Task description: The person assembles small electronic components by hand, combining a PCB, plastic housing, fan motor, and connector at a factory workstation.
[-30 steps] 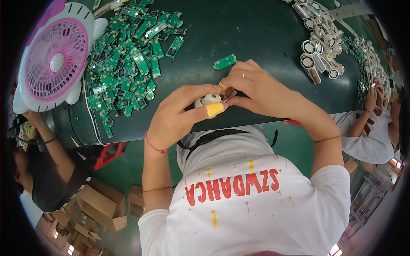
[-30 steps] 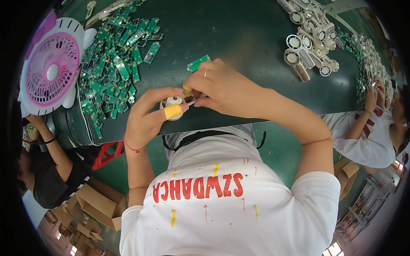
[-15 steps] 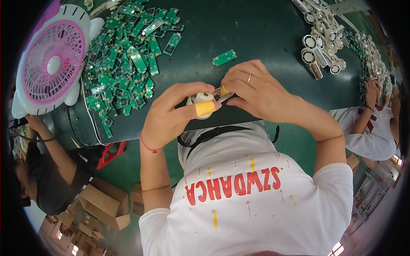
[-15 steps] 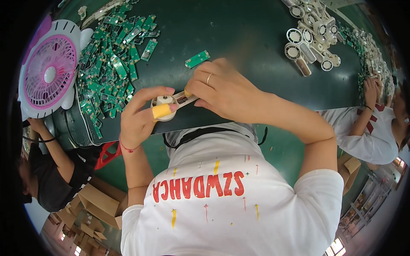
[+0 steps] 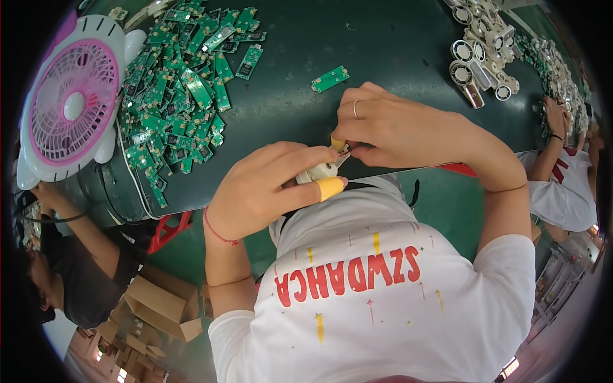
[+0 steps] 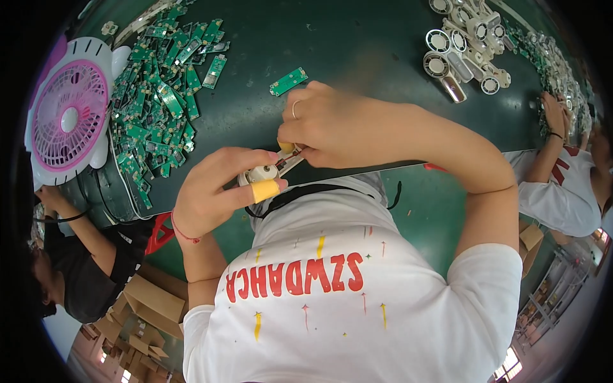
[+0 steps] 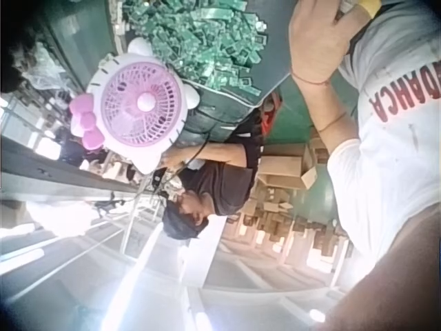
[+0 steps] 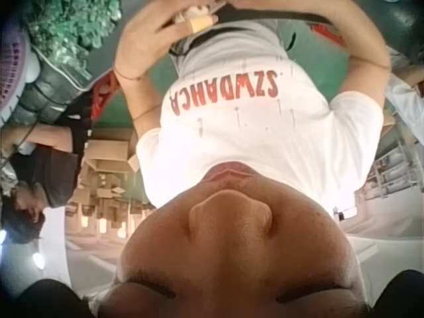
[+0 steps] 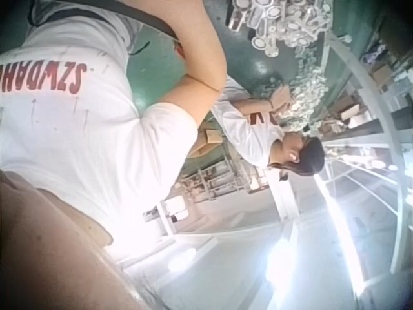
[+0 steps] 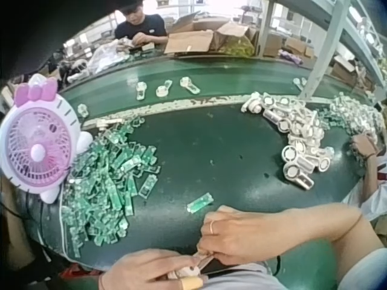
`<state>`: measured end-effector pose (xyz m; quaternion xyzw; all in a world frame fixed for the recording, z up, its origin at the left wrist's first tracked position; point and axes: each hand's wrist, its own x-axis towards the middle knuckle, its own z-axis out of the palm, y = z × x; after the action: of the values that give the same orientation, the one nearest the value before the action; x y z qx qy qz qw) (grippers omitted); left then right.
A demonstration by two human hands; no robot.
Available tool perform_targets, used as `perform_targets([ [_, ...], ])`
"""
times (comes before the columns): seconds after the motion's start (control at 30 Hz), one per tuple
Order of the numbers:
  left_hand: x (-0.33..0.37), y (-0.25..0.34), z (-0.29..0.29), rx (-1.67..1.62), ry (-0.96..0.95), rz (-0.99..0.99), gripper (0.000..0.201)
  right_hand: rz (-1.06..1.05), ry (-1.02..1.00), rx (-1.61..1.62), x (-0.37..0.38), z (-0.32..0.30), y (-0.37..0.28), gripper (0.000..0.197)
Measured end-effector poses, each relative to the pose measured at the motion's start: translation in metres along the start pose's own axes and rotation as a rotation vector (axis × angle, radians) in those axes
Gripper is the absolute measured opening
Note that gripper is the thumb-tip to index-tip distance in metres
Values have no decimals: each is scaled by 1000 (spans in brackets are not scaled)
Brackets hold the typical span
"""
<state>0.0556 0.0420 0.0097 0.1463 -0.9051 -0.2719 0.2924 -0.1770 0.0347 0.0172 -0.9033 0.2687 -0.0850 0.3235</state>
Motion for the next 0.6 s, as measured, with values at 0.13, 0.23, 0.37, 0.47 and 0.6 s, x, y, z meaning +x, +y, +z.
perform_targets([
  [0.13,0,2,6,52,59,7,16,17,54,-65,-4,-5,-7,13],
  [0.23,-3,2,12,137,137,-40,22,98,220,226,-6,-7,0,8],
  [0.37,5,4,30,195,229,-130,19,218,478,613,-15,21,4,8],
  [0.47,16,1,46,214,341,-114,16,240,736,649,-20,43,8,13],
  [0.6,31,8,64,13,184,-249,24,305,1007,578,-24,54,15,19],
])
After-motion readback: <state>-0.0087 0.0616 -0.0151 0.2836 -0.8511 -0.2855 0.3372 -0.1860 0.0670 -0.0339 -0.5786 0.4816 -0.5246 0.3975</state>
